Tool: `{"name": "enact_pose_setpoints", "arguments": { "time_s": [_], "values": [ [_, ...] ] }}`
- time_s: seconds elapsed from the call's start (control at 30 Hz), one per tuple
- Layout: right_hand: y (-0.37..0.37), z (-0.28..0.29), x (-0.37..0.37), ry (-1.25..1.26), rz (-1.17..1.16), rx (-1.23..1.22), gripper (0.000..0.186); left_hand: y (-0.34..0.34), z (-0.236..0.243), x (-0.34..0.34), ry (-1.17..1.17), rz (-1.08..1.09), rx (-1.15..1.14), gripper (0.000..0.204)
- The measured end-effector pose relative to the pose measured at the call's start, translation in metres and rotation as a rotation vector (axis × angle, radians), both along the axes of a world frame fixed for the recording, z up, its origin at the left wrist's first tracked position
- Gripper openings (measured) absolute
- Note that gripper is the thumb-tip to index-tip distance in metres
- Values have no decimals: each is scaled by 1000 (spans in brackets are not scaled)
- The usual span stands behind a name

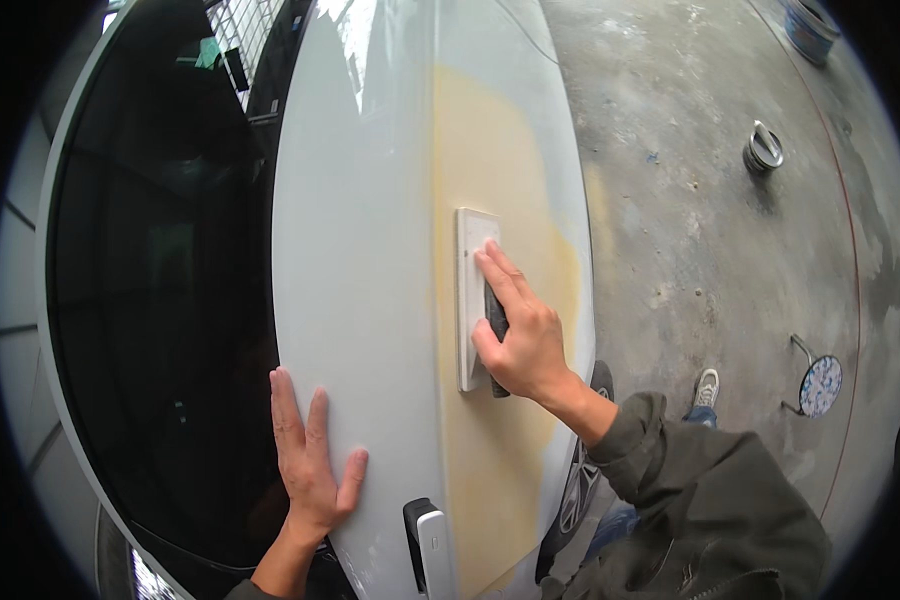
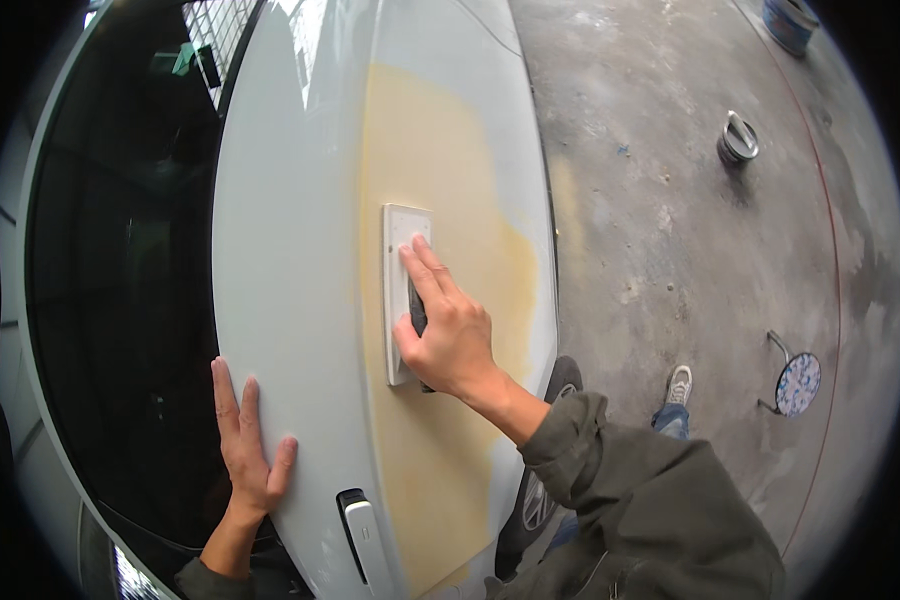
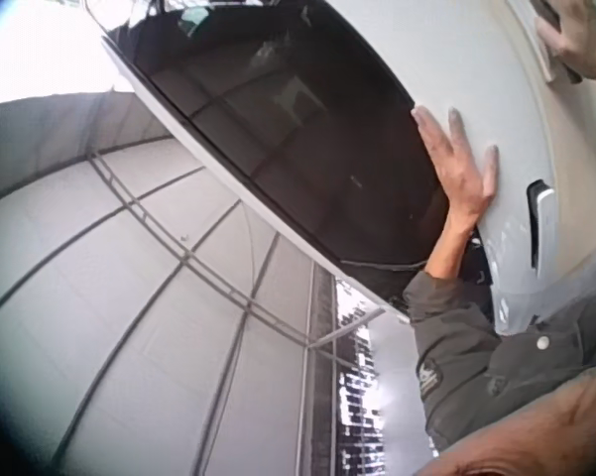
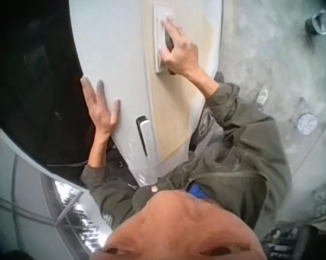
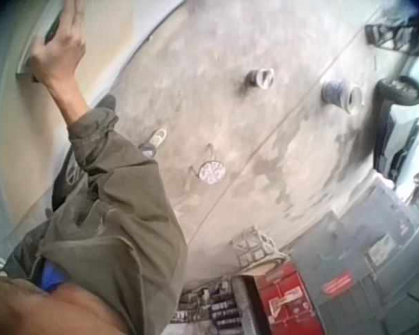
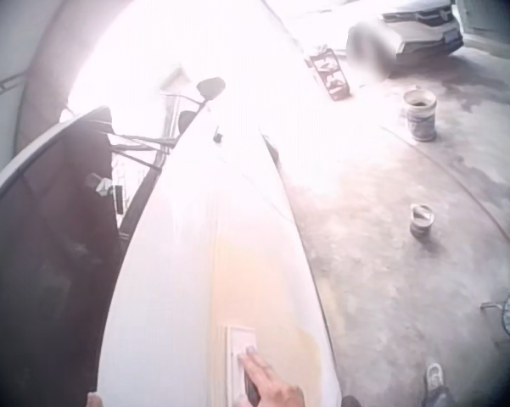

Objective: The person attaches a sanding sheet to a sanding block and sands a beige filler patch on the side panel of a white car. The person repeatedly rubs the sanding block over the treated area to smooth the surface.

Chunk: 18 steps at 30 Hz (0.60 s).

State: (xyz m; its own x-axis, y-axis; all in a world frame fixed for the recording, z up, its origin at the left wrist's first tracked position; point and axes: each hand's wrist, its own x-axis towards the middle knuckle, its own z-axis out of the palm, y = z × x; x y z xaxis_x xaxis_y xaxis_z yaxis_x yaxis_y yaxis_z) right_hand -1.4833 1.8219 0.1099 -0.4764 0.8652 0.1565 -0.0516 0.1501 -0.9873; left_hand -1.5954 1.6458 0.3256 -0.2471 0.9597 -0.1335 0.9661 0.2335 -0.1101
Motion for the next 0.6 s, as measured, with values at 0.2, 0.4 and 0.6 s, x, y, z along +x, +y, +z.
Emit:
{"name": "enact_pose_setpoints", "arguments": {
  "time_s": [0.2, 0.4, 0.6],
  "values": [
    [-1, 6, 1, 0, 47, -7, 65, -5, 2, -3, 7, 40, -21, 75],
    [8, -2, 15, 57, 196, -99, 66, -18, 2, -7, -5, 79, -36, 72],
    [62, -48, 48, 131, 201, -287, 68, -39, 4, -1, -3, 131, -42, 73]
  ]
}}
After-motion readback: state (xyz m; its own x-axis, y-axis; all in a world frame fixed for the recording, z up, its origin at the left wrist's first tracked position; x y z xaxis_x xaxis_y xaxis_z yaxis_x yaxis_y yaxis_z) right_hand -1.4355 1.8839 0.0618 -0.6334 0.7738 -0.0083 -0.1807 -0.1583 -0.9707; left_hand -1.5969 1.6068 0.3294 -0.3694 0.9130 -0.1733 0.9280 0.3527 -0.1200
